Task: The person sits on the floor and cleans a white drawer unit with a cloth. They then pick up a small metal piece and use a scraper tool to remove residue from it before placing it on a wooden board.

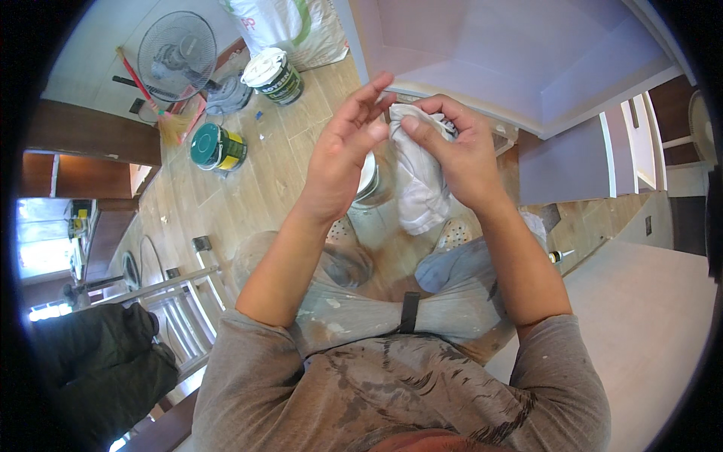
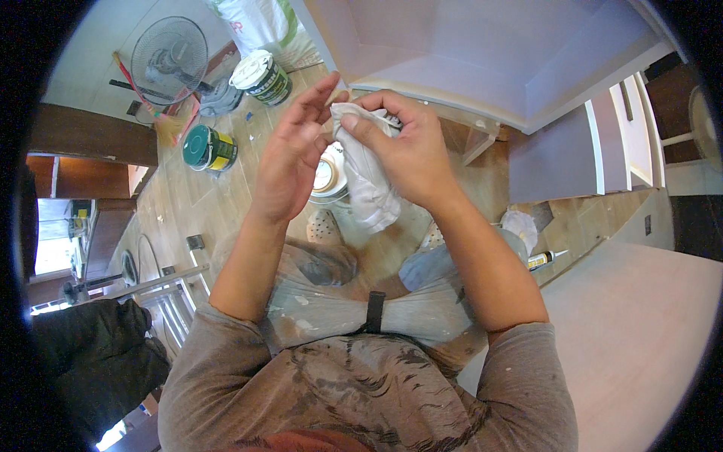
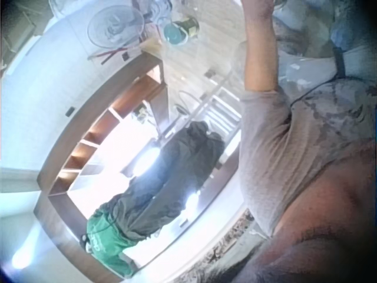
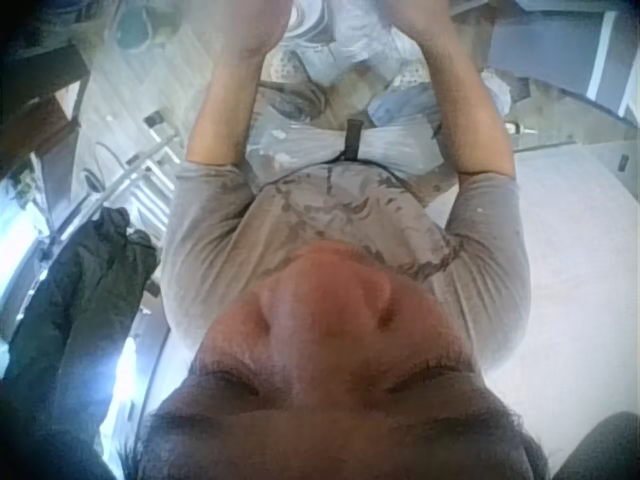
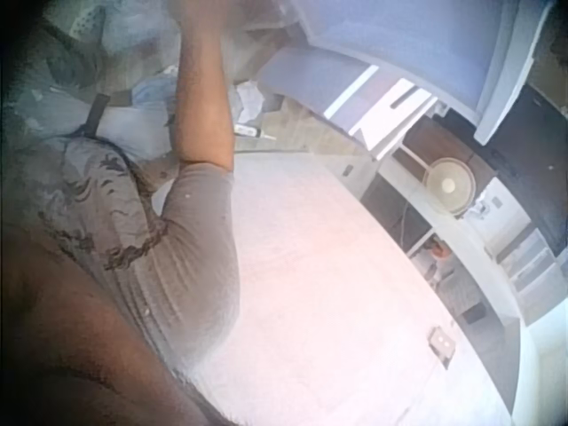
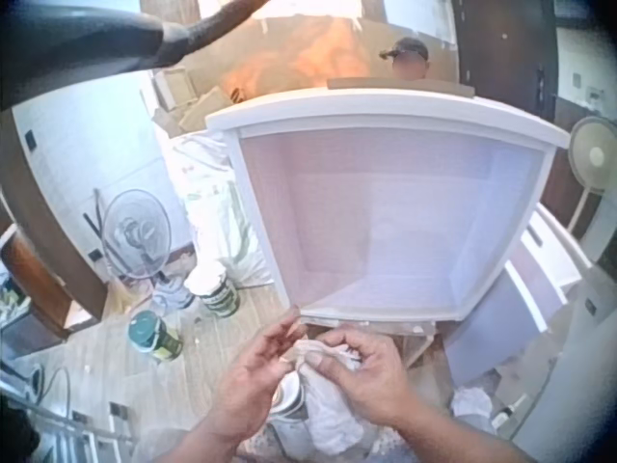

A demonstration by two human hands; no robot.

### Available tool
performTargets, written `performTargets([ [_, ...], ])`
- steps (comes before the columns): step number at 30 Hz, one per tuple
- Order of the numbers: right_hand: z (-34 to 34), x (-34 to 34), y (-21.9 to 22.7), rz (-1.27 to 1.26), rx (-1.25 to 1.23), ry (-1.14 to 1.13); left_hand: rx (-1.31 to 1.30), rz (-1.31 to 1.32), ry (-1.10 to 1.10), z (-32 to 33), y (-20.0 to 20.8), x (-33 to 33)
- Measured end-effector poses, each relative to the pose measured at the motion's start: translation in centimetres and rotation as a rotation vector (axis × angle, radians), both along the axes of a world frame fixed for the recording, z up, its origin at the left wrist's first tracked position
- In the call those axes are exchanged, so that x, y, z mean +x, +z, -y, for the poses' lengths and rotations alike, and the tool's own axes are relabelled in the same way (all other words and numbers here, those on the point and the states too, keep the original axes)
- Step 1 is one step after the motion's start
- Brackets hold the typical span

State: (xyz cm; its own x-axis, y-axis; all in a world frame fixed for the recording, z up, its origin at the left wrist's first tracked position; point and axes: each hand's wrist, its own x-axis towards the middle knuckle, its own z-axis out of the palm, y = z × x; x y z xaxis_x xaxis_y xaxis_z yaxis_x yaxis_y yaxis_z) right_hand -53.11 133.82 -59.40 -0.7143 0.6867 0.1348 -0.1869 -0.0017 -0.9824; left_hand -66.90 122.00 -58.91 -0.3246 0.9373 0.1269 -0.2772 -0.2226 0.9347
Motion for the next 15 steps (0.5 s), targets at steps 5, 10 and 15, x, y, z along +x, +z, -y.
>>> performTargets([
  [5,-0.1,-0.3,-0.7,-0.121,-0.402,0.161,-0.234,0.154,-0.109,0.0,-0.5,1.9],
  [10,-1.3,-0.9,-2.2,-0.040,0.229,-0.077,-0.401,0.034,0.034,-0.4,-1.3,1.9],
  [15,-2.0,0.3,-0.6,-0.221,-0.420,0.104,-0.201,0.260,0.286,-0.6,-1.7,0.4],
])
